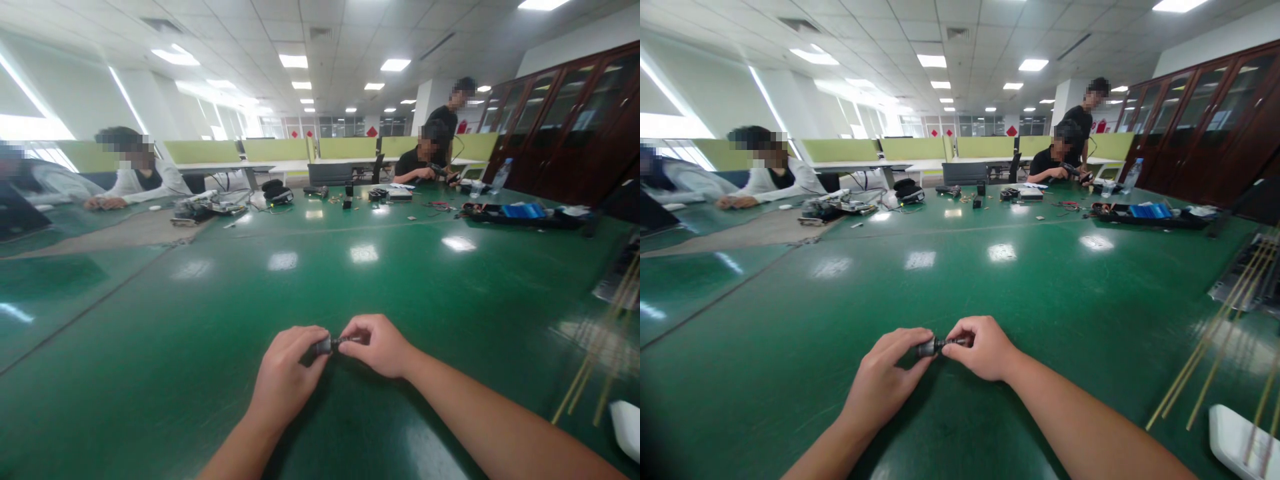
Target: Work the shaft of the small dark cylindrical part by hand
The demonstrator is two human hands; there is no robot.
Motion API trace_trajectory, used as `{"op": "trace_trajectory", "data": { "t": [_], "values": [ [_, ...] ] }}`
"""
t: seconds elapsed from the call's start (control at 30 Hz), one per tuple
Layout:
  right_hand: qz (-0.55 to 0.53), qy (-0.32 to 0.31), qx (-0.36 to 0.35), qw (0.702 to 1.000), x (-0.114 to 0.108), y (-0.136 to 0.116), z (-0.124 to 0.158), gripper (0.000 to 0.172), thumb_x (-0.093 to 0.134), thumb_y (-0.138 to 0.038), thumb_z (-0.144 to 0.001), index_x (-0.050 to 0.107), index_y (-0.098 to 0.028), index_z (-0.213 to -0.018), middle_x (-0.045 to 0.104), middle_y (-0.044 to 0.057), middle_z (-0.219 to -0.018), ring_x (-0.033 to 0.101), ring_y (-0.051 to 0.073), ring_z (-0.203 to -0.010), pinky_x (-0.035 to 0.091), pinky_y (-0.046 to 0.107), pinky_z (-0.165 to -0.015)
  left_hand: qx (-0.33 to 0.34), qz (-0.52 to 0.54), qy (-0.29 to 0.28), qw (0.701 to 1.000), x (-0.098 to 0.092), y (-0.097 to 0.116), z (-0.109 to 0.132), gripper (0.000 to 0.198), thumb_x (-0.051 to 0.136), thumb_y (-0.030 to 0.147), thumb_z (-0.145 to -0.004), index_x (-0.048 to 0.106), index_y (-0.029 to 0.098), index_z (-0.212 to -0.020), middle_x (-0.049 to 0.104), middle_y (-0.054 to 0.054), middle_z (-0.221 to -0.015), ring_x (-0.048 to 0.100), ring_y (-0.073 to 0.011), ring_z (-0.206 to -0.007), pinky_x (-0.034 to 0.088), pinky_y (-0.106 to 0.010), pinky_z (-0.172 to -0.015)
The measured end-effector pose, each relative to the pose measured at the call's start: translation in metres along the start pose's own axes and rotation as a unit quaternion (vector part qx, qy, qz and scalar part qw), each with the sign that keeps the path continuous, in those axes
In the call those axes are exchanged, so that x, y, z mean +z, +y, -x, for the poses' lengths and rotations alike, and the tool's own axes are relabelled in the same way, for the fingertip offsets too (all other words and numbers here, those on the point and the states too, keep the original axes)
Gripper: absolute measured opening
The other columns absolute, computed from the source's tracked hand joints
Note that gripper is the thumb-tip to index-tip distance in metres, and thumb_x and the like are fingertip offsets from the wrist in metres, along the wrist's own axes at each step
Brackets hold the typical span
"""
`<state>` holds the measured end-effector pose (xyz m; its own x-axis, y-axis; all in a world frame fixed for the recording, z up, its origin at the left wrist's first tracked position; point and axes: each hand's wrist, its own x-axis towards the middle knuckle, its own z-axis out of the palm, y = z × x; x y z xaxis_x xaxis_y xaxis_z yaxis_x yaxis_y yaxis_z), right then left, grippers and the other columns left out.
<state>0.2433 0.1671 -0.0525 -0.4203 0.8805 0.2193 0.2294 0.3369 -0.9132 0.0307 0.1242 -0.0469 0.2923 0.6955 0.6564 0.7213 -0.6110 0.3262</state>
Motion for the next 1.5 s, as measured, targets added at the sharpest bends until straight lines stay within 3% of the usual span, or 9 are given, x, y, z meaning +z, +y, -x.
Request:
{"op": "trace_trajectory", "data": {
  "t": [1.5],
  "values": [
    [-0.001, 0.036, -0.005, 0.999, -0.0006, -0.005, 0.0014, 0.009, 0.072, -0.025, -0.075, 0.07, -0.017, -0.076, 0.062, 0.0, -0.062, 0.054, 0.012, -0.057, 0.041, 0.023, -0.055, -0.034, -0.003, 0.027, 0.999, -0.0027, -0.0012, -0.0019, 0.023, 0.062, 0.017, -0.086, 0.064, 0.027, -0.106, 0.068, -0.001, -0.106, 0.064, -0.0204, -0.099, 0.051, -0.037, -0.088]
  ]
}}
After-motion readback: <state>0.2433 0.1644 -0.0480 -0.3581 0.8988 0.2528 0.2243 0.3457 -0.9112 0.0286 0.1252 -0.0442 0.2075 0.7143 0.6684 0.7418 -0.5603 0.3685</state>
